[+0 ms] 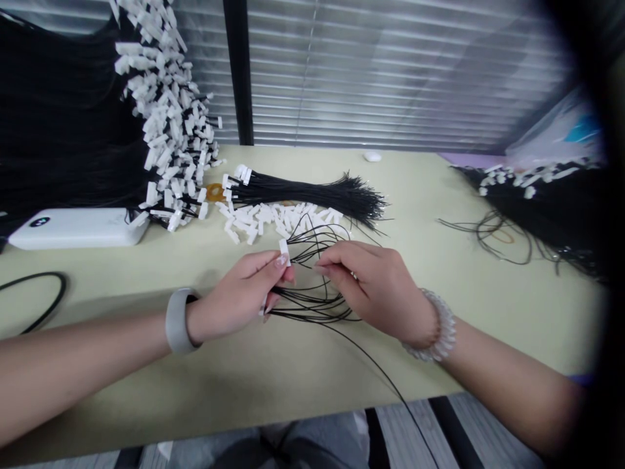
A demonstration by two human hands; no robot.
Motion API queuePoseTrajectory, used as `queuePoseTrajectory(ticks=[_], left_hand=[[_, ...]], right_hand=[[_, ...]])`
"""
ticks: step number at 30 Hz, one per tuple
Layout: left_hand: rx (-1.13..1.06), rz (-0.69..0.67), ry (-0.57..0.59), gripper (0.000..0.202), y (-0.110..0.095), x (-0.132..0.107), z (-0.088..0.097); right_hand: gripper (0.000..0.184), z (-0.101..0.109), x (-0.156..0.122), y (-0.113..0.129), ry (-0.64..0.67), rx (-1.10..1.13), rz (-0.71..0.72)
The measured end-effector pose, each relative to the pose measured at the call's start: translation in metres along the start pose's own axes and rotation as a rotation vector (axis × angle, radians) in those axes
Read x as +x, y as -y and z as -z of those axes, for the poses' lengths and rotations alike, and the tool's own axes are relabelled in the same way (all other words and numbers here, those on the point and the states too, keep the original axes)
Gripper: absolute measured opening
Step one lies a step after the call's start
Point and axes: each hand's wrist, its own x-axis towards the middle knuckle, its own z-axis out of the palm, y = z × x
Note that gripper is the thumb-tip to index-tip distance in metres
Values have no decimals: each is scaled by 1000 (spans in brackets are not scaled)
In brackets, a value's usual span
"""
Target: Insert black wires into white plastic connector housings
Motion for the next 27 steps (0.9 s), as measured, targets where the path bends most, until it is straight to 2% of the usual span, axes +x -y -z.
queuePoseTrajectory(ticks=[6,15,22,27], left_hand=[[-3,-2,-13,33,0,0,0],[8,-6,-21,32,1,1,-1],[0,-6,-19,32,1,0,-1],[22,-9,7,33,0,-1,0]], right_hand=[[9,0,0,0,8,3,35],[7,-1,-1,1,-77,-10,0],[9,-2,-1,-1,-9,-24,4],[10,-1,-1,-1,-39,-36,-3]])
